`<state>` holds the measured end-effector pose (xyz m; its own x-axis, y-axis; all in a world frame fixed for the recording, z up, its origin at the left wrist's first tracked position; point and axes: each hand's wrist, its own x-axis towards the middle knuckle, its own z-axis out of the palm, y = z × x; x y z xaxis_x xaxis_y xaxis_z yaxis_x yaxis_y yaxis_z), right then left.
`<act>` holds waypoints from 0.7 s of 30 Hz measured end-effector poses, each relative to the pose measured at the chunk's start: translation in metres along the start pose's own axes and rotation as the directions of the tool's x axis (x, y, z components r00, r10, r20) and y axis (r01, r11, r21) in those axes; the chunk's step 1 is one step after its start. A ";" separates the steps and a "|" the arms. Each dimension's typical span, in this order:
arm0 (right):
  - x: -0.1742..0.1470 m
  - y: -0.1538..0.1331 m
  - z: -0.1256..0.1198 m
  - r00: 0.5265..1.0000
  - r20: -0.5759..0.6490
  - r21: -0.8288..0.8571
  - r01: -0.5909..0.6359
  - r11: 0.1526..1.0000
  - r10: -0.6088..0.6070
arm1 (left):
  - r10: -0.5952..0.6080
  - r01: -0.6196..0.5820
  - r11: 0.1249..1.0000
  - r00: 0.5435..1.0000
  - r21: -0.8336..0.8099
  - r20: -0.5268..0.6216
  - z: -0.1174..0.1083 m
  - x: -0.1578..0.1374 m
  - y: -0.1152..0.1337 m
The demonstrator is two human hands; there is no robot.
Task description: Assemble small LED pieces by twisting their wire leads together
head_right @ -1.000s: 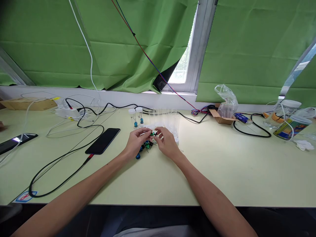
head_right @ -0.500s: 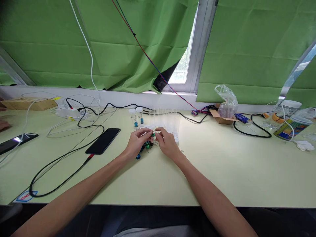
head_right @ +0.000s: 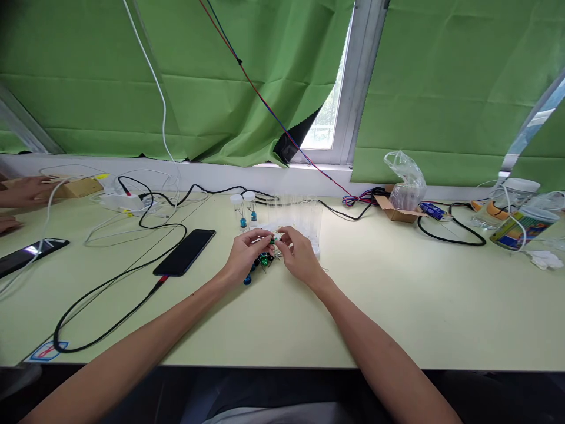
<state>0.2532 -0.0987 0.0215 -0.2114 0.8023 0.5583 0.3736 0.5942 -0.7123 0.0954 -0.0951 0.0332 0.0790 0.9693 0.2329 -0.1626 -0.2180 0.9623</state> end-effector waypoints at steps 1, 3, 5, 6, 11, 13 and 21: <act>0.000 0.000 0.000 1.000 0.005 0.004 -0.013 1.000 0.013 | -0.004 0.004 1.000 1.000 0.004 0.003 0.000 0.000 0.000; 0.000 0.000 0.000 0.999 0.016 0.010 -0.041 0.999 0.041 | -0.010 0.010 1.000 1.000 0.017 0.009 0.001 -0.001 0.001; 0.000 -0.001 0.000 0.998 0.021 0.013 -0.060 0.998 0.060 | -0.016 0.015 1.000 1.000 0.023 0.021 0.001 -0.001 0.001; 0.000 -0.001 0.000 0.998 0.019 0.015 -0.068 0.998 0.067 | -0.016 0.016 1.000 1.000 0.022 0.024 0.001 -0.001 0.001; 0.000 -0.002 0.000 0.999 -0.004 0.004 -0.049 0.999 0.049 | -0.018 0.018 1.000 1.000 0.006 -0.010 0.001 0.000 0.001; 0.000 -0.001 0.000 1.000 -0.011 -0.009 -0.013 1.000 0.012 | -0.012 0.012 1.000 1.000 0.004 -0.017 0.001 0.000 0.001; 0.000 0.003 0.000 1.000 0.009 0.006 0.015 1.000 -0.015 | -0.013 0.013 1.000 1.000 0.010 -0.010 0.000 0.000 0.000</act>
<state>0.2538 -0.0973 0.0193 -0.2252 0.7935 0.5654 0.3653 0.6068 -0.7060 0.0955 -0.0954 0.0329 0.0711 0.9731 0.2193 -0.1522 -0.2067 0.9665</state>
